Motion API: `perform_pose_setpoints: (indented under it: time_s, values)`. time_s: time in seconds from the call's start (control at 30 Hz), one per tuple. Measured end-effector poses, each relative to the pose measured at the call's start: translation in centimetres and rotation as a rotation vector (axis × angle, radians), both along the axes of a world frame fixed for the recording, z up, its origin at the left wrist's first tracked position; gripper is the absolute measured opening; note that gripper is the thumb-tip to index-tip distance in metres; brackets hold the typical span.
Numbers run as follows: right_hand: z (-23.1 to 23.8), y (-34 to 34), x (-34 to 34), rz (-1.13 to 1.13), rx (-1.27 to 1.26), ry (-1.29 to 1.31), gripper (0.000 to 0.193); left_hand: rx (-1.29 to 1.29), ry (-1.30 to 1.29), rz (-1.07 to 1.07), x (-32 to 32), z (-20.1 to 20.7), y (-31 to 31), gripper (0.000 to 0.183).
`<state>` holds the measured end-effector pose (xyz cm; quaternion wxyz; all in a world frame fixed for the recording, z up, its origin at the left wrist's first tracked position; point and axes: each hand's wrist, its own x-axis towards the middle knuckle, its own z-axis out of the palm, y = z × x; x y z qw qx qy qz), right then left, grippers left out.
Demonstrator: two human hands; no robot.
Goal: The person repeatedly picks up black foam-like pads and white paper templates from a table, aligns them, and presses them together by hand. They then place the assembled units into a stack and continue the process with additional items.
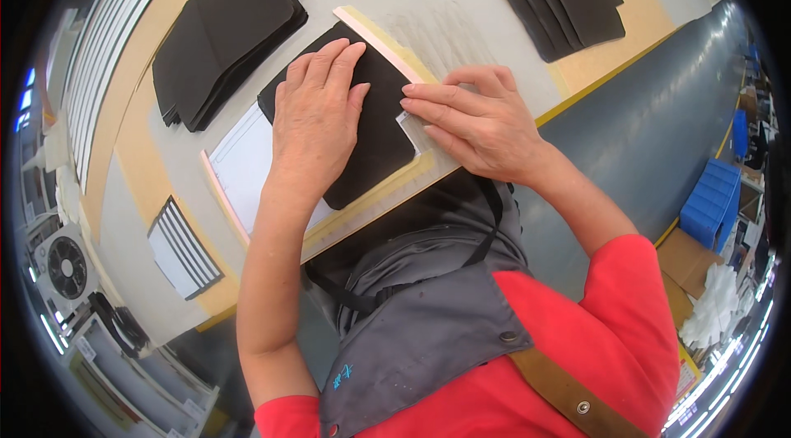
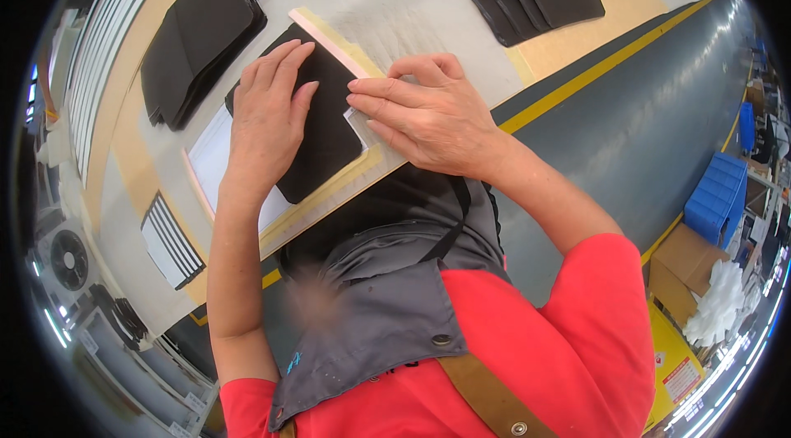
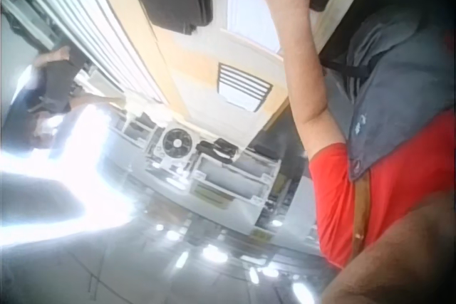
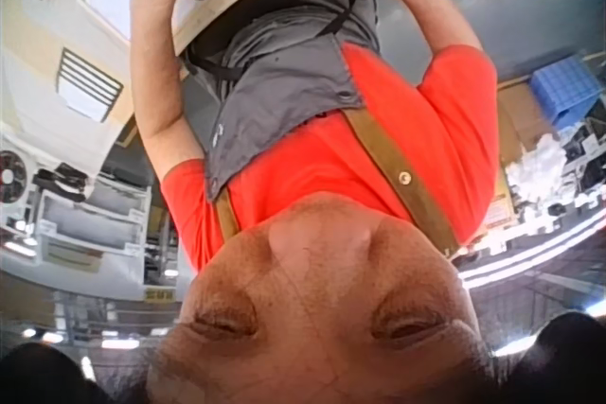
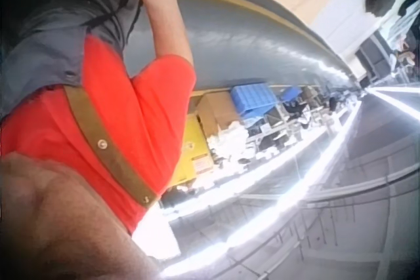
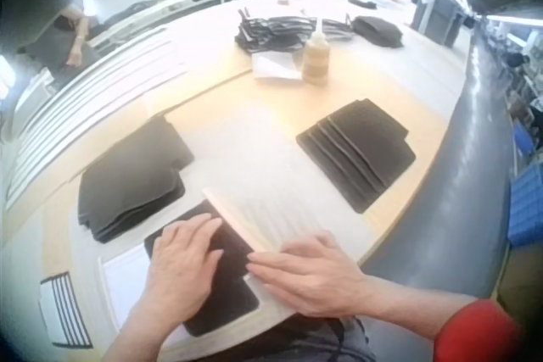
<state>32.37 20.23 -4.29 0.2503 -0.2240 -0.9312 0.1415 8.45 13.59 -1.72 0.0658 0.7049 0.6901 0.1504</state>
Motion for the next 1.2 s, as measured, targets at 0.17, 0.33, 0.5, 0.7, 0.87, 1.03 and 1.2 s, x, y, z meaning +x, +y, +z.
perform_pose_setpoints:
  time_s: [0.17,0.33,0.5,0.7,0.87,1.03,1.2]
  values:
    - [0.0,0.0,0.1,0.026,-0.026,0.002,0.035,-0.010,0.008,-0.021,-0.3,0.1,0.1,0.043]
    - [-0.1,0.0,0.0,0.023,-0.017,0.012,0.033,-0.003,0.002,-0.035,-0.3,0.3,0.0,0.047]
    - [-0.4,0.3,0.2,-0.031,-0.066,0.116,0.029,0.035,0.036,-0.047,-0.2,0.0,0.0,0.053]
    - [0.3,1.1,0.7,-0.104,-0.331,0.272,0.028,0.023,0.032,-0.039,-0.2,0.0,-0.1,0.055]
    - [0.4,1.0,0.6,-0.027,-0.222,0.169,0.030,0.047,0.044,-0.043,-0.1,-0.1,-0.2,0.056]
    - [0.4,0.4,0.1,0.024,-0.054,0.040,0.035,0.044,-0.030,-0.040,-0.1,-0.1,-0.2,0.055]
    - [0.8,0.2,-0.1,0.048,-0.013,-0.038,0.036,0.032,-0.024,-0.027,0.0,-0.1,-0.1,0.056]
